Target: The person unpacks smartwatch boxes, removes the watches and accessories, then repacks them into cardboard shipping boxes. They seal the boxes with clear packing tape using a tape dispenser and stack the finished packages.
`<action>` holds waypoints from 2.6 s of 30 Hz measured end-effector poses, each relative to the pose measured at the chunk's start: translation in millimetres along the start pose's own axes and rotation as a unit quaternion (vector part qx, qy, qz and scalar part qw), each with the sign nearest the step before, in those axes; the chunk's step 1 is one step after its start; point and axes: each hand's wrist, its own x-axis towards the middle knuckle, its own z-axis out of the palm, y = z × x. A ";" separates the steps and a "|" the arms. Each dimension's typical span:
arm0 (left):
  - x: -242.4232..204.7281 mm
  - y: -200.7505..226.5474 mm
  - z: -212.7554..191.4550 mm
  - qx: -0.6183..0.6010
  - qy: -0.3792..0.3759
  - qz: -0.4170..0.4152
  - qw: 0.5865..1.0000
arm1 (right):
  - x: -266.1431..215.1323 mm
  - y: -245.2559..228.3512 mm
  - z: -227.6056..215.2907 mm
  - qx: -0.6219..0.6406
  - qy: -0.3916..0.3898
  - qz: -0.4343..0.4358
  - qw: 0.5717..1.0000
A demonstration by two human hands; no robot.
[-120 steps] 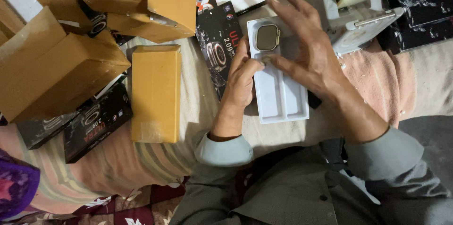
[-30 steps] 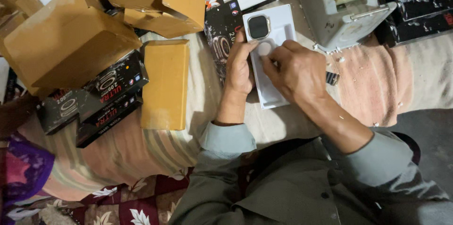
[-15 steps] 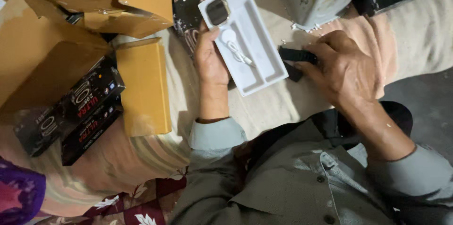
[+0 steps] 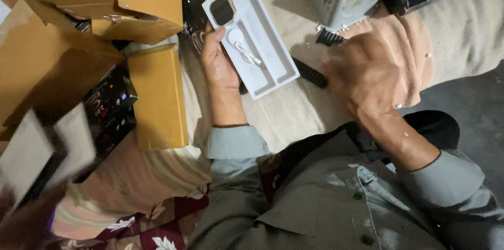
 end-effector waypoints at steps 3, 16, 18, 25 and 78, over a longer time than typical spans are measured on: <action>-0.9 0.5 2.8 0.018 -0.014 -0.003 1.000 | -4.2 -13.9 6.9 0.058 -0.060 -0.013 0.996; -3.9 -3.4 16.3 0.044 -0.027 0.005 0.999 | 15.2 13.2 -61.7 0.431 -0.192 0.327 0.819; -5.6 -5.0 20.1 0.066 -0.033 0.017 0.997 | 24.5 1.6 -49.9 0.498 -0.201 0.305 0.787; -7.6 -3.7 26.7 0.076 -0.025 0.020 0.997 | 67.2 -31.7 2.5 0.463 -0.223 0.332 0.791; -7.9 -9.7 19.7 0.177 -0.010 0.026 0.984 | 65.8 -47.7 28.7 -0.023 -0.134 -0.168 0.976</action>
